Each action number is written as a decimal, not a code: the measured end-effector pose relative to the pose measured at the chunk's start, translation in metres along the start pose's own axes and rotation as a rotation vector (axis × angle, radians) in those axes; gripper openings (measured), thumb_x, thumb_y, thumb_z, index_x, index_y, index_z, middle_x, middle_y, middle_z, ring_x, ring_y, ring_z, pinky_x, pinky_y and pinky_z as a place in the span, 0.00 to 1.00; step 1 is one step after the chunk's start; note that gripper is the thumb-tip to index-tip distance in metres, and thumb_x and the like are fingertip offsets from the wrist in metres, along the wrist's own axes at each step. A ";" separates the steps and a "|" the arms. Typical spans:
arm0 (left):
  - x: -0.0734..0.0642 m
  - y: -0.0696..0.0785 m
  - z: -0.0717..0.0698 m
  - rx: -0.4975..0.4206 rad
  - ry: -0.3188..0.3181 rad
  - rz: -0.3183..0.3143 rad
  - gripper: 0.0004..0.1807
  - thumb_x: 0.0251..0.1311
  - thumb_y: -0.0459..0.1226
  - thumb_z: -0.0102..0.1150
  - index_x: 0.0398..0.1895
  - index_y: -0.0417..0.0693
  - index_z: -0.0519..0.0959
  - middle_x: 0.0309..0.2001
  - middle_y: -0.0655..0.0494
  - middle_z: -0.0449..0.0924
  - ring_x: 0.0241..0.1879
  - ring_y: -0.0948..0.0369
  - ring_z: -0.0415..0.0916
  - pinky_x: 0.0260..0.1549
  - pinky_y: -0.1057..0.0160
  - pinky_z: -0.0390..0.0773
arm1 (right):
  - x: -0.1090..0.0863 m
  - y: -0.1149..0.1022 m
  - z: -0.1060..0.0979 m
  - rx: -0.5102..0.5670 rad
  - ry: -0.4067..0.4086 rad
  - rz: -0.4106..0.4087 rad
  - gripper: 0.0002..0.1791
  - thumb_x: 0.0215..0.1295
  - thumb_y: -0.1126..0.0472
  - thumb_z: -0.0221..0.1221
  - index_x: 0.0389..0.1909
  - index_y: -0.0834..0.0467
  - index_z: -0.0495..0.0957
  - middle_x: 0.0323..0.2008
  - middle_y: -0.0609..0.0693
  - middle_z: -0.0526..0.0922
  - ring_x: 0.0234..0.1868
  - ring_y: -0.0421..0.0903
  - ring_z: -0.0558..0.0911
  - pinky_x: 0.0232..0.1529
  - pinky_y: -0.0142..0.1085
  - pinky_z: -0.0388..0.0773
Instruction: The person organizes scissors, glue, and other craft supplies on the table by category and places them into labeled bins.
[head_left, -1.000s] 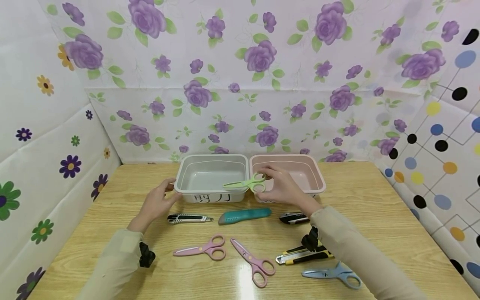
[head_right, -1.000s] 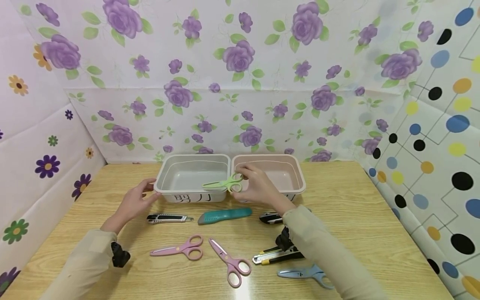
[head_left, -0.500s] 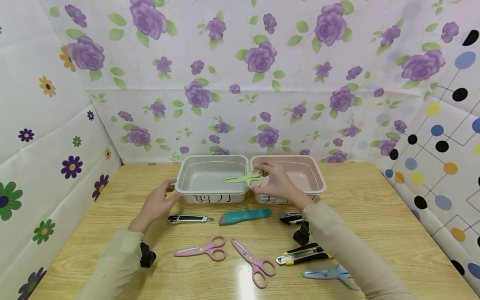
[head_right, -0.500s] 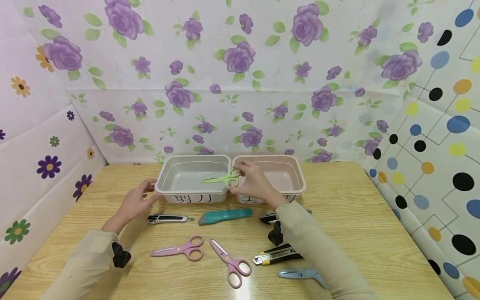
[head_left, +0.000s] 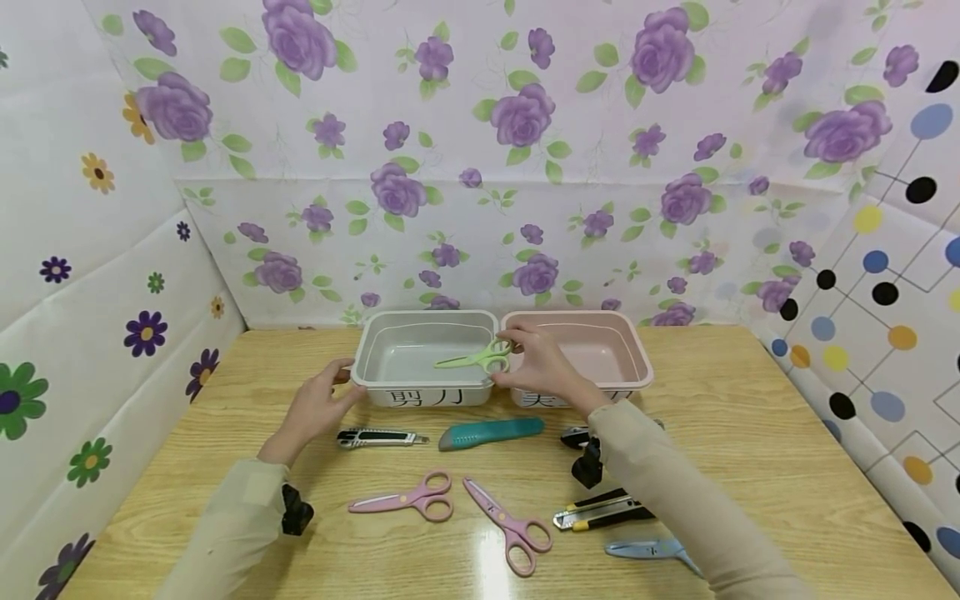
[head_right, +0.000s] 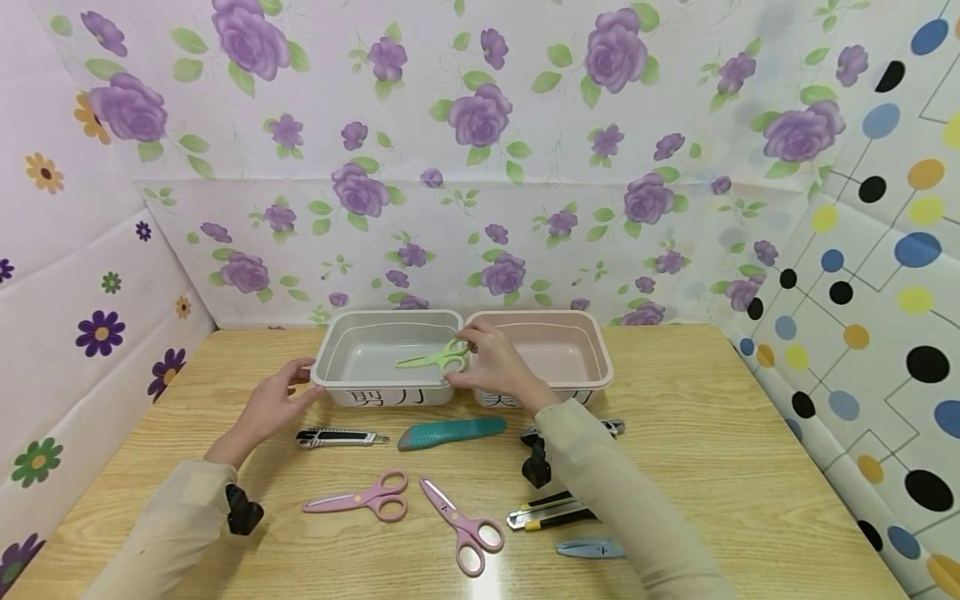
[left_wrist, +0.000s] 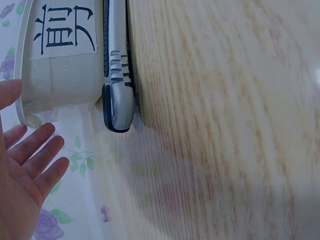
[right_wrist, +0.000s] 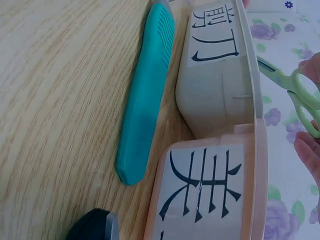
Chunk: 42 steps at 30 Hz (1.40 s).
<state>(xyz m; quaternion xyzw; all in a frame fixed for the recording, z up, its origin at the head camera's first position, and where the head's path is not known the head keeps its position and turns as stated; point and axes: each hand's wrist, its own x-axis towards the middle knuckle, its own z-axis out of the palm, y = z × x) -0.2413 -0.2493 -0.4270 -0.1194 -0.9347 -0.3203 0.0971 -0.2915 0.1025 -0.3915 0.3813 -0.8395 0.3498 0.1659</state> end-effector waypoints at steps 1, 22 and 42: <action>0.000 0.000 0.000 0.000 0.001 0.000 0.30 0.59 0.47 0.55 0.59 0.35 0.65 0.48 0.35 0.75 0.49 0.40 0.71 0.47 0.42 0.70 | 0.001 0.000 0.001 0.000 0.000 -0.001 0.30 0.38 0.58 0.70 0.44 0.70 0.76 0.36 0.56 0.75 0.34 0.43 0.75 0.37 0.36 0.79; 0.001 -0.001 0.002 -0.015 0.009 0.016 0.31 0.59 0.47 0.55 0.59 0.35 0.65 0.47 0.35 0.75 0.49 0.41 0.72 0.48 0.43 0.70 | 0.012 -0.006 0.015 -0.087 -0.053 0.092 0.31 0.38 0.52 0.69 0.45 0.66 0.78 0.34 0.52 0.76 0.30 0.42 0.74 0.30 0.29 0.73; 0.000 -0.003 0.002 0.001 0.006 -0.004 0.31 0.59 0.48 0.55 0.59 0.35 0.64 0.48 0.35 0.75 0.49 0.40 0.71 0.48 0.42 0.70 | 0.026 -0.001 0.030 -0.212 -0.164 0.111 0.35 0.43 0.49 0.67 0.49 0.67 0.75 0.44 0.57 0.77 0.40 0.48 0.76 0.42 0.38 0.76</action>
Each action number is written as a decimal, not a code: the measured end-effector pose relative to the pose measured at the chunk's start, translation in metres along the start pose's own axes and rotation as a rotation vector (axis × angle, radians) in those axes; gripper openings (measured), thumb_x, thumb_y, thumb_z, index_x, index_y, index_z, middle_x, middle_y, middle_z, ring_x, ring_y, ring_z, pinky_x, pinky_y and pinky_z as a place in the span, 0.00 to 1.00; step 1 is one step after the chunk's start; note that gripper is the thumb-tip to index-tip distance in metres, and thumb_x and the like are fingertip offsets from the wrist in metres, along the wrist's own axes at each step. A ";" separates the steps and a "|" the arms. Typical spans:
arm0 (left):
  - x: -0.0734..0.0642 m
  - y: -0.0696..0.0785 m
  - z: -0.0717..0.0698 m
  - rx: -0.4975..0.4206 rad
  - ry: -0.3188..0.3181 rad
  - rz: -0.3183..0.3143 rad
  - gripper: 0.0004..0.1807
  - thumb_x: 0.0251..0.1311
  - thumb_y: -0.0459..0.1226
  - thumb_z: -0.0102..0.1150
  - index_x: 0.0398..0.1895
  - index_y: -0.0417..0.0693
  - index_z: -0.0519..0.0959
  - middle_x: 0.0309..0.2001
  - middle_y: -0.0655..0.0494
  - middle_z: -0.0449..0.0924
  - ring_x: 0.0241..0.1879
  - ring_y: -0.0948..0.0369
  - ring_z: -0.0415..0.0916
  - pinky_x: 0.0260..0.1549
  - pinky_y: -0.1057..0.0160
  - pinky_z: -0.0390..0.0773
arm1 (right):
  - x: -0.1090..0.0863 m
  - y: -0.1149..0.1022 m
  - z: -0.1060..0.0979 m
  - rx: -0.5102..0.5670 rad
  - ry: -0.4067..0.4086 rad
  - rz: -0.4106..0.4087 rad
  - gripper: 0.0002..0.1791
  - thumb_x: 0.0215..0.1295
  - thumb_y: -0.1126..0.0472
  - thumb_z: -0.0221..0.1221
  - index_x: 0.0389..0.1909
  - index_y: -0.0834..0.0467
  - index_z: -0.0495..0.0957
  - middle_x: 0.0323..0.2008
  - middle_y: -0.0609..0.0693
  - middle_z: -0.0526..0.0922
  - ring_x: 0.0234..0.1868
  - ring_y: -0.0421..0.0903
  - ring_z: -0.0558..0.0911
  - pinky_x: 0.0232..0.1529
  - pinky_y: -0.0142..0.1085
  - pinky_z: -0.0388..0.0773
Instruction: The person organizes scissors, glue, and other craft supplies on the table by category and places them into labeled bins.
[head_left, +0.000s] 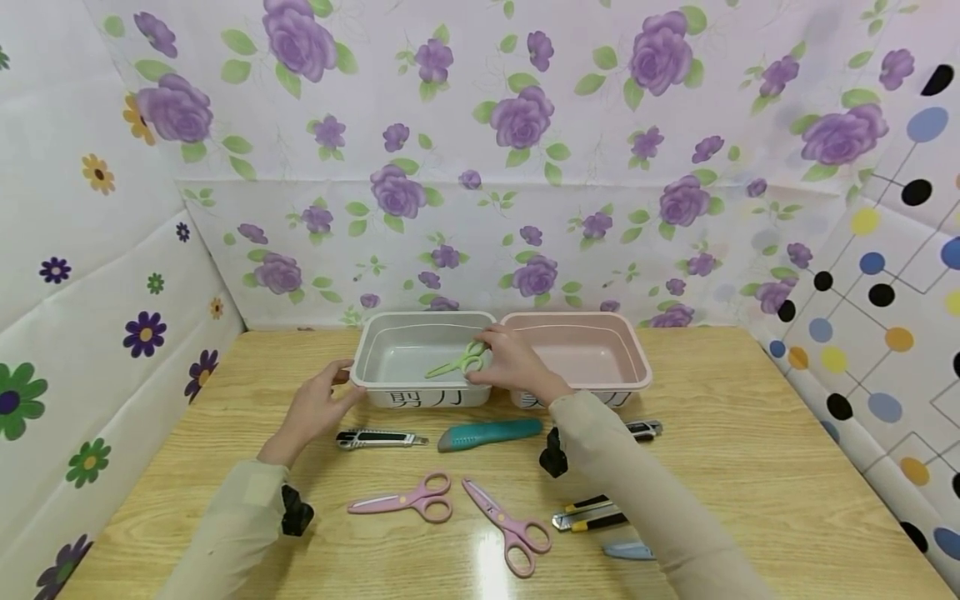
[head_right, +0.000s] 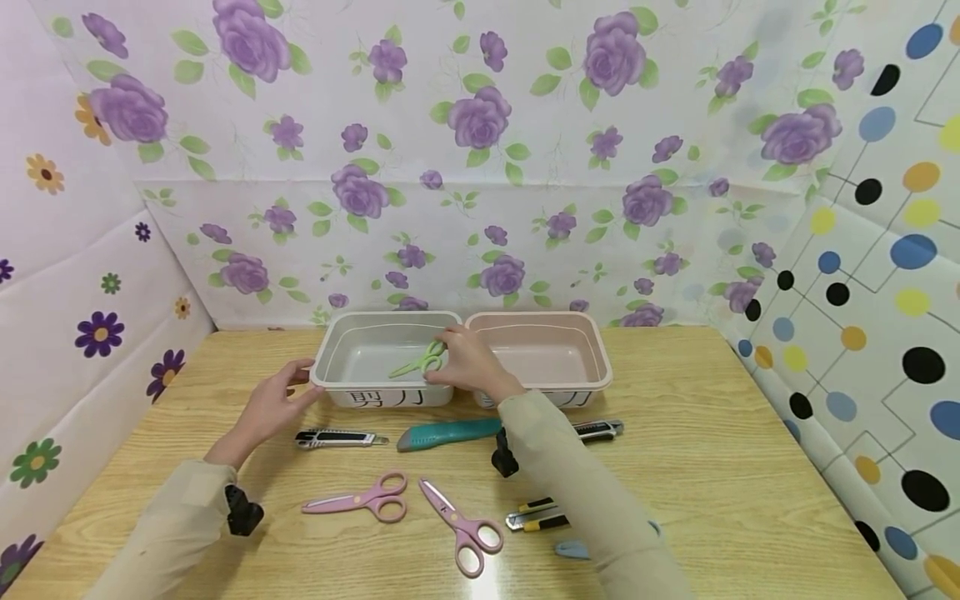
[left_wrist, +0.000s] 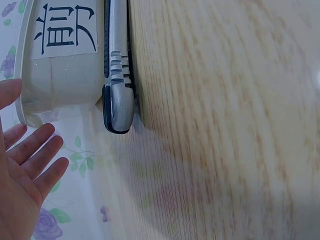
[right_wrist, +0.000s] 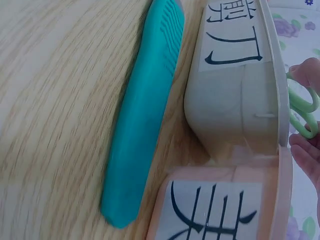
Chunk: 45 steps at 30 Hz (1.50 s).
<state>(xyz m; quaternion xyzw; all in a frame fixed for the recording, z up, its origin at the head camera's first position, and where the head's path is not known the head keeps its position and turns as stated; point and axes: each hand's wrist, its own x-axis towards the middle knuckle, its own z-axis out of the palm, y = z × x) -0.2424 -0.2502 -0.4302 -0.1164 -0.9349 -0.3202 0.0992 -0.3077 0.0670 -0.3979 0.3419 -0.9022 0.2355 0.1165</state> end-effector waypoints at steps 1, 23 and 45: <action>0.000 0.000 0.000 0.001 -0.001 -0.001 0.31 0.59 0.48 0.55 0.59 0.35 0.64 0.48 0.35 0.75 0.49 0.40 0.71 0.48 0.42 0.70 | 0.001 0.000 0.001 -0.003 -0.005 0.000 0.34 0.43 0.49 0.67 0.49 0.67 0.75 0.44 0.57 0.77 0.40 0.48 0.76 0.42 0.38 0.75; 0.000 0.000 0.002 -0.019 -0.003 0.000 0.30 0.59 0.46 0.55 0.59 0.36 0.65 0.47 0.36 0.76 0.50 0.41 0.71 0.48 0.42 0.70 | 0.005 0.002 0.011 -0.009 -0.026 0.076 0.38 0.45 0.48 0.68 0.54 0.67 0.72 0.52 0.59 0.74 0.48 0.53 0.76 0.49 0.42 0.74; -0.001 0.001 -0.002 -0.015 0.001 0.006 0.30 0.59 0.46 0.55 0.59 0.35 0.64 0.47 0.35 0.75 0.49 0.40 0.71 0.48 0.43 0.70 | 0.009 -0.004 0.017 -0.032 -0.040 0.096 0.35 0.50 0.49 0.65 0.55 0.66 0.71 0.54 0.60 0.72 0.55 0.54 0.71 0.54 0.44 0.71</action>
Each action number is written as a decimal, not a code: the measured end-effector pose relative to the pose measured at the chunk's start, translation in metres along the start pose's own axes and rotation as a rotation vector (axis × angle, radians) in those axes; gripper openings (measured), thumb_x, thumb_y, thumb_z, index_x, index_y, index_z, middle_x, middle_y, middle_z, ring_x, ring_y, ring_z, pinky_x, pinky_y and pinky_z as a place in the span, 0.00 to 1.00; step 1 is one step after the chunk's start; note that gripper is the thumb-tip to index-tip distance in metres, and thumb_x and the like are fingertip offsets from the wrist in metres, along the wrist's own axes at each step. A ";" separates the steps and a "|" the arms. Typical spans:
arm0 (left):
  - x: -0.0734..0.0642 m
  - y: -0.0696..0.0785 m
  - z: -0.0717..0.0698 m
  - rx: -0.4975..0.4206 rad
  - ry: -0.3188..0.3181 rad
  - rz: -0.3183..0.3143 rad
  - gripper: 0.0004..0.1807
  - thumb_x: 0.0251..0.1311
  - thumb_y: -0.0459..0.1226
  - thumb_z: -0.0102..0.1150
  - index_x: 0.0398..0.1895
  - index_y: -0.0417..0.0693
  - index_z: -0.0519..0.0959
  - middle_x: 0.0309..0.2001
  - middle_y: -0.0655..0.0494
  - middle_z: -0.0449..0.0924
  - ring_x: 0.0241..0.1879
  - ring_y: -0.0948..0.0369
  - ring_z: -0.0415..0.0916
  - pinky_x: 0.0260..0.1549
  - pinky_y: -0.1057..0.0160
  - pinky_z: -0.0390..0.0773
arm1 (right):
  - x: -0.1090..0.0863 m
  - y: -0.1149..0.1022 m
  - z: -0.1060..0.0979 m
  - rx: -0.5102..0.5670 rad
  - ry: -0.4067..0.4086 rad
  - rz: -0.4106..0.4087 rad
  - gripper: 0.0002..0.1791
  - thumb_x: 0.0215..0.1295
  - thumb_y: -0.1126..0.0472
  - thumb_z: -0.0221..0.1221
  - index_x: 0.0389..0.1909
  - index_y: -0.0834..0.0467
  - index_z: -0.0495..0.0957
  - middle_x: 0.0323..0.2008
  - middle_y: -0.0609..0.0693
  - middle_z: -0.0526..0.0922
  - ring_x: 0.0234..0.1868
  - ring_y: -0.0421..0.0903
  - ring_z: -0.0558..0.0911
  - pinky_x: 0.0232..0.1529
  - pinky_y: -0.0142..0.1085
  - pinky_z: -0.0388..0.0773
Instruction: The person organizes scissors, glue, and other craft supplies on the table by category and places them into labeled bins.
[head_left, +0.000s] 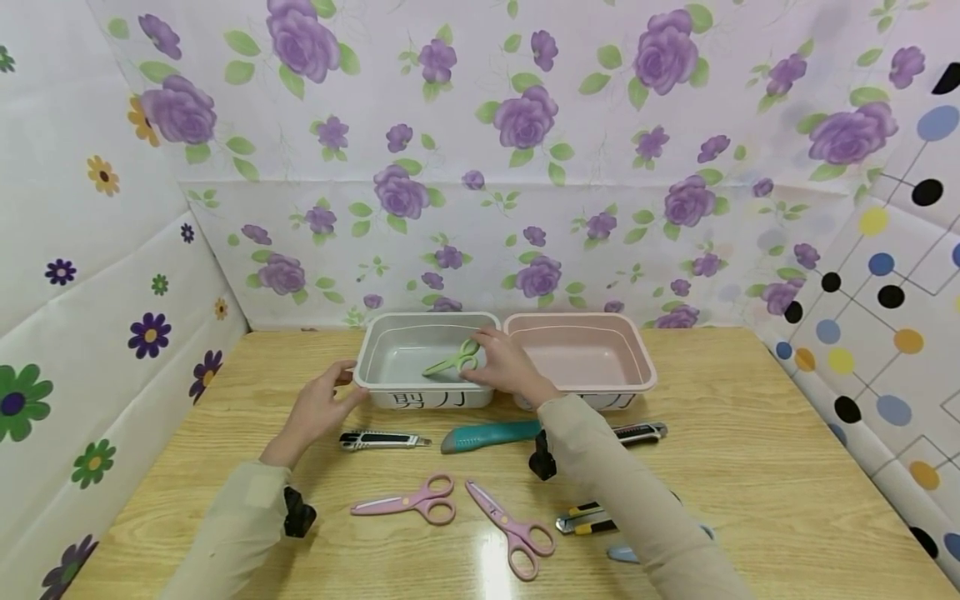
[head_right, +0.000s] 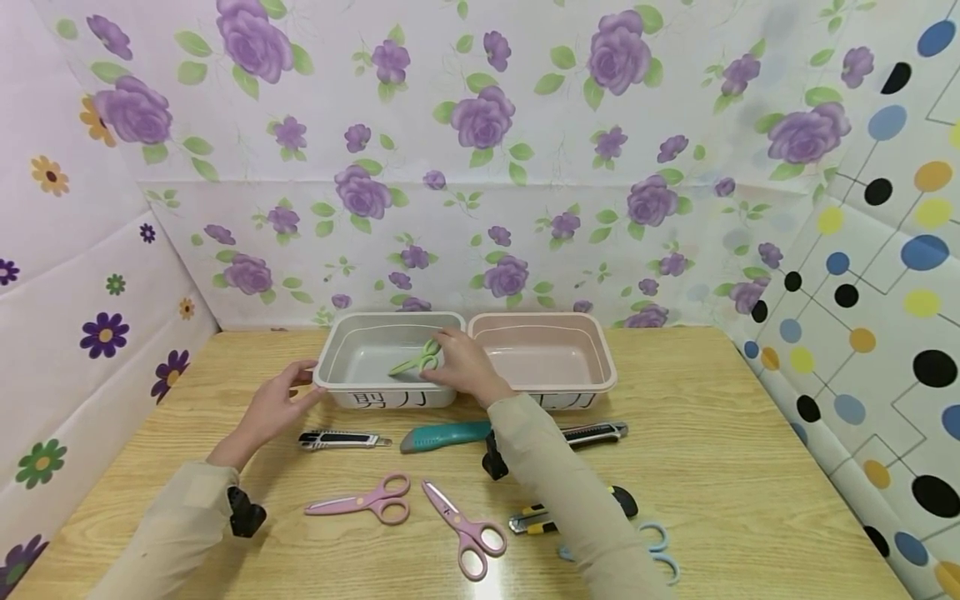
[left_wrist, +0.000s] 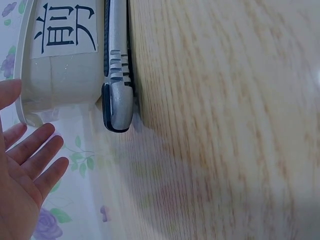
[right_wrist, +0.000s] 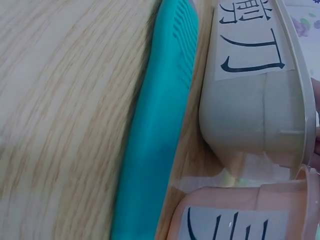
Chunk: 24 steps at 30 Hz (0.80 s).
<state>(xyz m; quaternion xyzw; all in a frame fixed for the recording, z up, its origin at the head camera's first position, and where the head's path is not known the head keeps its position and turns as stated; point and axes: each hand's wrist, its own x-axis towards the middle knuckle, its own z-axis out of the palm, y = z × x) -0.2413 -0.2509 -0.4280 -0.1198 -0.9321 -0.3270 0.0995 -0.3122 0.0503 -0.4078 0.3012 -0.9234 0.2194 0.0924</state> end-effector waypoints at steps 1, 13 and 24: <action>0.000 0.000 0.000 -0.003 -0.001 -0.007 0.30 0.59 0.46 0.55 0.59 0.35 0.64 0.48 0.35 0.75 0.50 0.41 0.71 0.49 0.43 0.70 | 0.001 -0.001 0.000 -0.001 -0.006 0.003 0.35 0.50 0.49 0.65 0.55 0.66 0.71 0.55 0.59 0.72 0.55 0.54 0.71 0.54 0.44 0.71; 0.000 0.000 0.001 0.003 -0.010 -0.015 0.31 0.60 0.47 0.55 0.60 0.37 0.64 0.49 0.35 0.75 0.50 0.39 0.70 0.48 0.41 0.70 | 0.002 -0.004 -0.004 0.002 -0.030 0.037 0.36 0.52 0.47 0.63 0.59 0.64 0.68 0.58 0.59 0.69 0.57 0.54 0.70 0.53 0.44 0.71; 0.000 0.000 0.000 0.013 -0.005 -0.005 0.31 0.60 0.47 0.55 0.59 0.36 0.65 0.48 0.35 0.75 0.50 0.39 0.71 0.47 0.41 0.70 | -0.004 -0.004 -0.014 0.027 -0.010 -0.008 0.36 0.52 0.47 0.64 0.58 0.63 0.69 0.57 0.58 0.71 0.56 0.54 0.71 0.54 0.45 0.71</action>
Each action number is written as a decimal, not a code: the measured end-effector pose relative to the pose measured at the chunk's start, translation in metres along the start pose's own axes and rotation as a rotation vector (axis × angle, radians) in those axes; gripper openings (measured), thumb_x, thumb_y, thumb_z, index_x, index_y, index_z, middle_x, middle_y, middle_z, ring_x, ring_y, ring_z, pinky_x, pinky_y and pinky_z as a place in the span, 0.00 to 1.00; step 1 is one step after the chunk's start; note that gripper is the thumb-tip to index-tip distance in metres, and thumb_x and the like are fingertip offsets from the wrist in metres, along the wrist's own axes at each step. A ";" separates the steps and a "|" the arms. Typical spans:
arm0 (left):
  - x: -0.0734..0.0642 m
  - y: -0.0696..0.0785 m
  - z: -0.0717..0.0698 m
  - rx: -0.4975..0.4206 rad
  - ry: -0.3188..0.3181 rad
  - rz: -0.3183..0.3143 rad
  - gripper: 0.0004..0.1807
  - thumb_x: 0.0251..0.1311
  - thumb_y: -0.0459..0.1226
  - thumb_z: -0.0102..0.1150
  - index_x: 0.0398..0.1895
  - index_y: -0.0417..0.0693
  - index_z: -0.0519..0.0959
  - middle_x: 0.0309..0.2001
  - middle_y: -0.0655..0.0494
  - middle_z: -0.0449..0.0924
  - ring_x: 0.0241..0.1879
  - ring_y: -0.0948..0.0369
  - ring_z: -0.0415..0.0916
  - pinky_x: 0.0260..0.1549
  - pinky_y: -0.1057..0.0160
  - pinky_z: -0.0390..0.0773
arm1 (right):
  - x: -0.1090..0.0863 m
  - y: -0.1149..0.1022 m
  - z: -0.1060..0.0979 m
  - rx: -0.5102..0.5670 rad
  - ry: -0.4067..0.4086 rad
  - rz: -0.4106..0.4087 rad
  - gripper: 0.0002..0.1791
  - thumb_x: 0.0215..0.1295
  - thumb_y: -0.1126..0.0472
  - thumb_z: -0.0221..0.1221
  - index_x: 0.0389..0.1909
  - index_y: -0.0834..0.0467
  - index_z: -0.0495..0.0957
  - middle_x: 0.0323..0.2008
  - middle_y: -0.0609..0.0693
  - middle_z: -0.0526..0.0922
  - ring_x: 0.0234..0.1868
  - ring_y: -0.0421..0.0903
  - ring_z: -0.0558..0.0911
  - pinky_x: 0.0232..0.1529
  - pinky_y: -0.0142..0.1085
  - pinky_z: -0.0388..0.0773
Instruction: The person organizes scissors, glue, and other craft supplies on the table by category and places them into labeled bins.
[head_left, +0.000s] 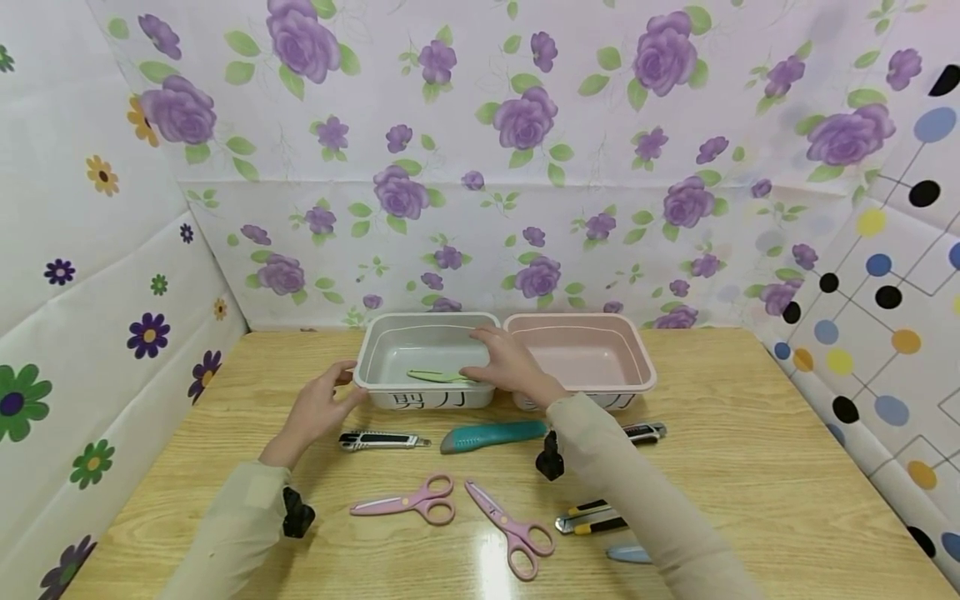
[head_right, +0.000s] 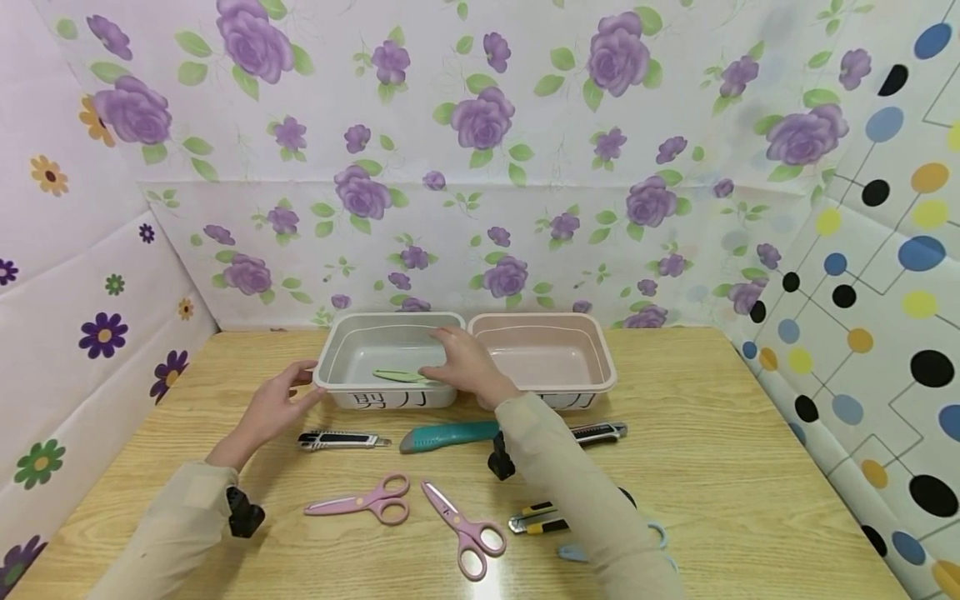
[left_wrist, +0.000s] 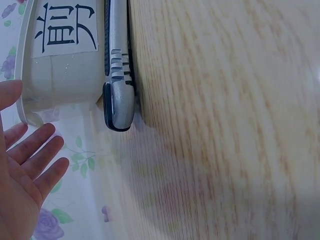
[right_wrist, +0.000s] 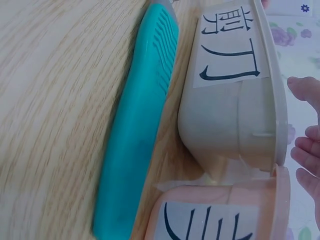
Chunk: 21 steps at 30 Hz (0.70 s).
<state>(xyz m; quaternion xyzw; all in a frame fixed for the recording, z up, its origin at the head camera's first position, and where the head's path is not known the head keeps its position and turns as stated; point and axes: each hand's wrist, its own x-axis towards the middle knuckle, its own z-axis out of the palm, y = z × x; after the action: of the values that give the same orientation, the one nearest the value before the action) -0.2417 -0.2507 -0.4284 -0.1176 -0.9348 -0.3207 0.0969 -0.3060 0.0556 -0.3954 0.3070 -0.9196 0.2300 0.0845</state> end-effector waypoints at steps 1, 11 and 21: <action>0.000 0.000 0.000 0.001 0.001 0.001 0.30 0.60 0.47 0.55 0.59 0.36 0.65 0.48 0.35 0.75 0.49 0.39 0.71 0.47 0.41 0.70 | 0.000 0.000 -0.001 0.005 0.002 -0.002 0.36 0.52 0.47 0.64 0.58 0.63 0.69 0.57 0.58 0.71 0.56 0.54 0.71 0.54 0.44 0.70; 0.001 0.000 0.000 -0.001 0.002 0.007 0.31 0.60 0.48 0.55 0.59 0.36 0.65 0.48 0.36 0.75 0.49 0.40 0.71 0.47 0.41 0.70 | -0.007 0.000 -0.011 0.045 0.016 -0.012 0.37 0.51 0.46 0.65 0.59 0.61 0.68 0.59 0.57 0.70 0.60 0.53 0.68 0.58 0.44 0.67; -0.001 0.001 0.000 0.008 0.000 -0.004 0.30 0.60 0.47 0.54 0.60 0.36 0.65 0.49 0.36 0.75 0.50 0.41 0.71 0.49 0.43 0.69 | -0.020 0.000 -0.022 0.013 0.011 -0.042 0.38 0.51 0.44 0.64 0.59 0.61 0.67 0.57 0.57 0.71 0.58 0.54 0.69 0.56 0.46 0.68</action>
<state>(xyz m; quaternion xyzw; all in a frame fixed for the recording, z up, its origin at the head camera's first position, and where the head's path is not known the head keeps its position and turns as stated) -0.2410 -0.2500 -0.4285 -0.1153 -0.9363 -0.3172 0.0966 -0.2901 0.0763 -0.3818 0.3253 -0.9110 0.2359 0.0923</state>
